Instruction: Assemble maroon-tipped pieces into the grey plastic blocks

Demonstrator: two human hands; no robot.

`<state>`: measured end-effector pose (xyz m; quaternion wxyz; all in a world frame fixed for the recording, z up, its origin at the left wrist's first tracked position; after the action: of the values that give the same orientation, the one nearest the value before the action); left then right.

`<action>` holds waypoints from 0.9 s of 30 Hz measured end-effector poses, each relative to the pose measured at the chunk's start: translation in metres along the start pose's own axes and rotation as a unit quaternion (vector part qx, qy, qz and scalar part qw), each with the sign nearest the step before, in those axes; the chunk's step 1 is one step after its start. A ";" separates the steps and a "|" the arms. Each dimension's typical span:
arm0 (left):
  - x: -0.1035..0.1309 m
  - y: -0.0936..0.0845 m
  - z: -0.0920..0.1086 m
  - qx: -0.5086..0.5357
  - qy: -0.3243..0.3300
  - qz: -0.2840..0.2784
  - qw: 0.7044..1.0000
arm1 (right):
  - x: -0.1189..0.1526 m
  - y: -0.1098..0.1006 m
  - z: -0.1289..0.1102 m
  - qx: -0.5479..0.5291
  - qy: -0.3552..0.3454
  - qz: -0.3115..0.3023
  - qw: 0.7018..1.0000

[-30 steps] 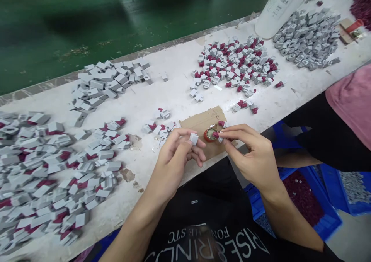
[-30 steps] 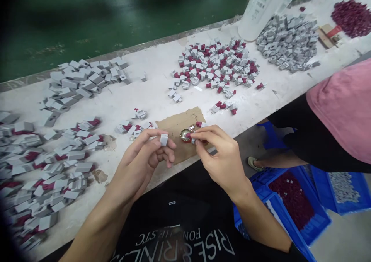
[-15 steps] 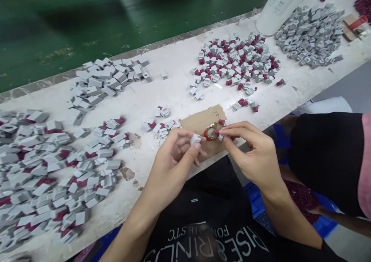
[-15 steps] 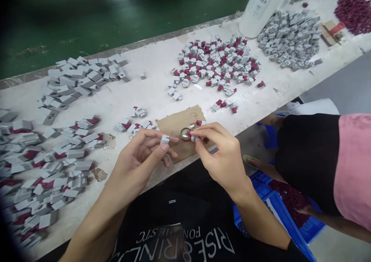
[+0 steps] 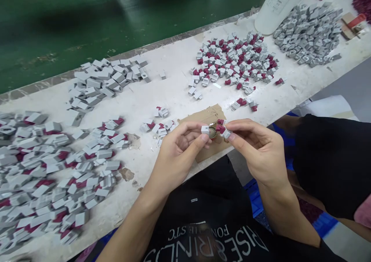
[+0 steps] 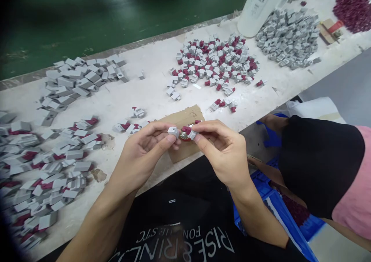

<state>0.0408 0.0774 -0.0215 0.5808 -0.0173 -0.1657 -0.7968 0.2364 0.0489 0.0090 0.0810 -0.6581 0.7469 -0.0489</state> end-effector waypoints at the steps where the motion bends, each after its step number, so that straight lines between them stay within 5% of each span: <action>1: -0.001 0.002 0.000 0.002 -0.001 -0.002 1.000 | 0.000 0.000 0.000 0.001 0.000 0.000 1.000; 15: -0.001 0.010 -0.002 0.007 0.008 -0.028 1.000 | -0.001 0.006 0.001 -0.010 -0.007 -0.035 0.999; 23: 0.009 0.008 0.007 -0.067 0.043 -0.052 0.995 | -0.001 0.015 0.003 -0.063 0.004 -0.101 0.993; 27: 0.011 -0.010 0.022 -0.187 0.061 -0.042 0.980 | -0.012 0.015 0.003 -0.032 -0.021 -0.136 0.990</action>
<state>0.0247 0.0761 -0.0009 0.5422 -0.0700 0.0210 -0.8370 0.2236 0.0628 0.0044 0.0683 -0.7567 0.6498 -0.0212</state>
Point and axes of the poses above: each hand's wrist, its own x-axis away from the middle knuckle, its own y-axis out of the palm, z = x × y, the point moved 8 cm from there along -x, towards the middle knuckle, and after that the axes turned 4 degrees about -z, right-handed, at the moved point
